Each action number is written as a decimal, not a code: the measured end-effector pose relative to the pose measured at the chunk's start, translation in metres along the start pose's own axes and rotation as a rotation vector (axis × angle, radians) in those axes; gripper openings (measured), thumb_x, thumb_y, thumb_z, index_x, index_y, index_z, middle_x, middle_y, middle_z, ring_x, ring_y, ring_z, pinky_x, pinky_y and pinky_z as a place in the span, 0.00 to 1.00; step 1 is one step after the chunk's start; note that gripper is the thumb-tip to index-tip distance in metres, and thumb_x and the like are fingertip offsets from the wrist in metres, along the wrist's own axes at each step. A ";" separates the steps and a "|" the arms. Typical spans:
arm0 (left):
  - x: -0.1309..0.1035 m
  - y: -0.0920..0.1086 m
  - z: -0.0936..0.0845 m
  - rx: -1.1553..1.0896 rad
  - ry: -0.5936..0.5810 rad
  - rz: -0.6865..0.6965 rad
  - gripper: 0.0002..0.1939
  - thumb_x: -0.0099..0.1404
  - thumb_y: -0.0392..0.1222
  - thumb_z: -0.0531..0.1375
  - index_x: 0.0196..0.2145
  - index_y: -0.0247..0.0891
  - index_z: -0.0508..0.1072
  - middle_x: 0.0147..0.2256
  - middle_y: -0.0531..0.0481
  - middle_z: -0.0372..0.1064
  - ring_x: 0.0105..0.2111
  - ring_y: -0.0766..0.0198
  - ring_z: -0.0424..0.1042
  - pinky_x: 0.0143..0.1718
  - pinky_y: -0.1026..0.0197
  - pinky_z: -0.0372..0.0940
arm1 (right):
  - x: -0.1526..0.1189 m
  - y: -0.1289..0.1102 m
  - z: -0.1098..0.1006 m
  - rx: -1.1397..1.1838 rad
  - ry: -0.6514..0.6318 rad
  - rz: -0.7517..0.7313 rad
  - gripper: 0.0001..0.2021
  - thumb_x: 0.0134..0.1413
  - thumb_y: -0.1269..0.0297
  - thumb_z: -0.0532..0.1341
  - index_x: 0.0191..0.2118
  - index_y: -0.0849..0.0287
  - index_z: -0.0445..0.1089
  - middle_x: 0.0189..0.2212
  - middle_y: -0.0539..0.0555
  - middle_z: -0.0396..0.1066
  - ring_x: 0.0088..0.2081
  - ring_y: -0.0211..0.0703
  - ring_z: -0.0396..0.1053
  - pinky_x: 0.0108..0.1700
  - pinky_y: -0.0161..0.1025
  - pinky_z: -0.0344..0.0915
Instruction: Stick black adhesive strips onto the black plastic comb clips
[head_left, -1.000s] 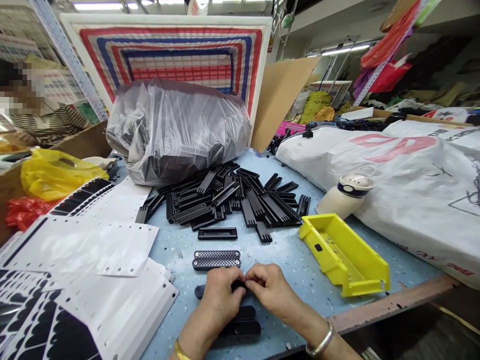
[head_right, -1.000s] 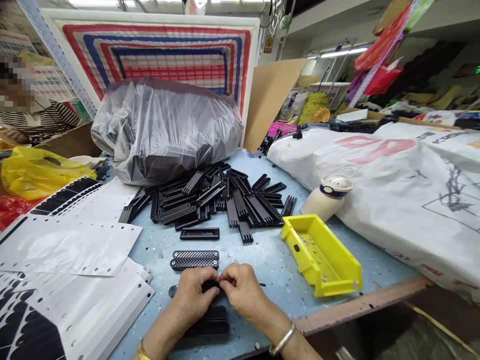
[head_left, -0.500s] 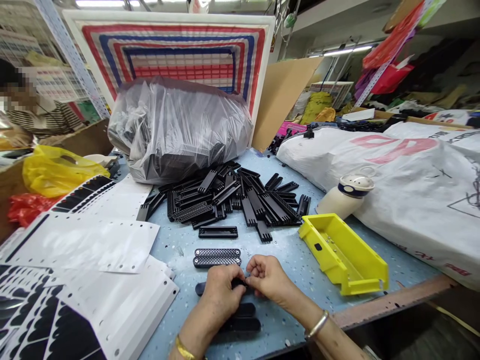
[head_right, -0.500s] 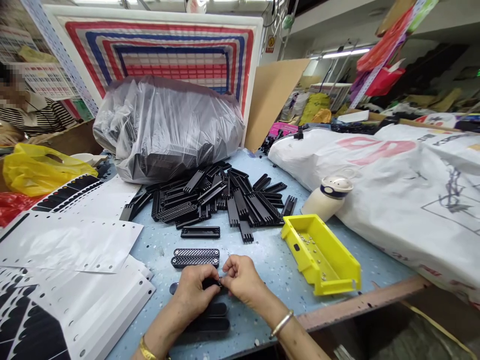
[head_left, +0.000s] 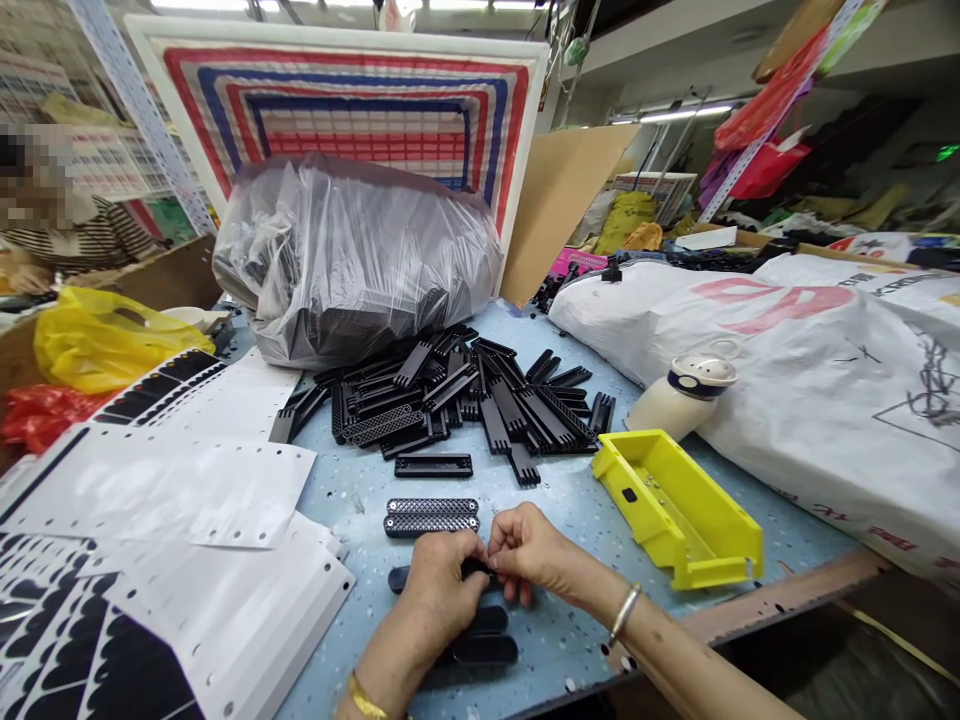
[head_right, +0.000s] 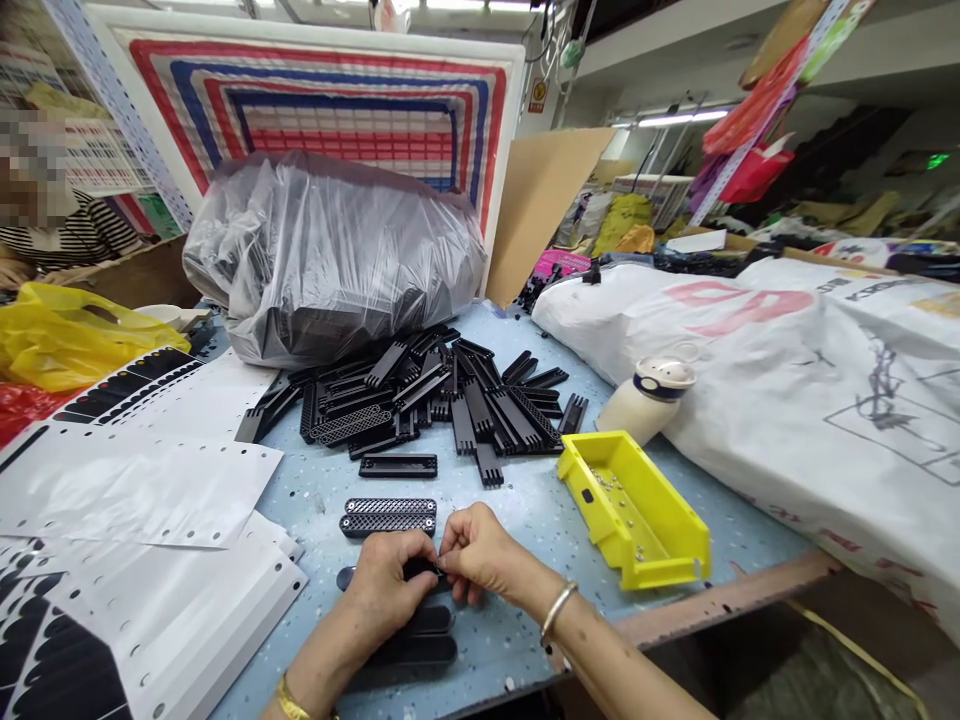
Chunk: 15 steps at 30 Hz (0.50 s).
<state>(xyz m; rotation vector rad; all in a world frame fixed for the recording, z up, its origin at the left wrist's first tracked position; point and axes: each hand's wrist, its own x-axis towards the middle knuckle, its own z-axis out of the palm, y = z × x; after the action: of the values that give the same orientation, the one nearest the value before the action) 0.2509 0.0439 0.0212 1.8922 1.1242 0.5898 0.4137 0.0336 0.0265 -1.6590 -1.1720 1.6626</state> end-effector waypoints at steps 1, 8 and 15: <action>0.000 0.000 0.000 0.004 -0.003 -0.001 0.11 0.50 0.26 0.62 0.27 0.40 0.79 0.29 0.52 0.79 0.31 0.60 0.76 0.35 0.63 0.64 | 0.000 0.000 0.001 -0.003 0.005 0.001 0.07 0.34 0.66 0.64 0.23 0.58 0.64 0.10 0.42 0.66 0.12 0.33 0.66 0.11 0.25 0.58; -0.001 0.000 -0.001 -0.027 -0.014 0.030 0.11 0.51 0.26 0.62 0.28 0.40 0.79 0.29 0.53 0.80 0.31 0.60 0.76 0.36 0.63 0.64 | -0.001 -0.006 -0.004 -0.003 -0.070 0.036 0.06 0.32 0.69 0.61 0.23 0.58 0.64 0.12 0.44 0.68 0.14 0.37 0.68 0.11 0.27 0.61; 0.000 0.000 -0.001 -0.009 -0.034 0.014 0.12 0.50 0.25 0.61 0.28 0.40 0.79 0.30 0.53 0.80 0.31 0.60 0.76 0.36 0.63 0.63 | 0.002 -0.007 -0.001 -0.094 -0.048 0.050 0.07 0.36 0.71 0.62 0.23 0.57 0.62 0.11 0.43 0.66 0.14 0.36 0.68 0.12 0.25 0.59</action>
<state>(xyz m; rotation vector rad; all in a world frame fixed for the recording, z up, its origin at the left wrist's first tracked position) 0.2499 0.0450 0.0217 1.8967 1.0855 0.5674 0.4135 0.0387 0.0312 -1.7276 -1.2591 1.7098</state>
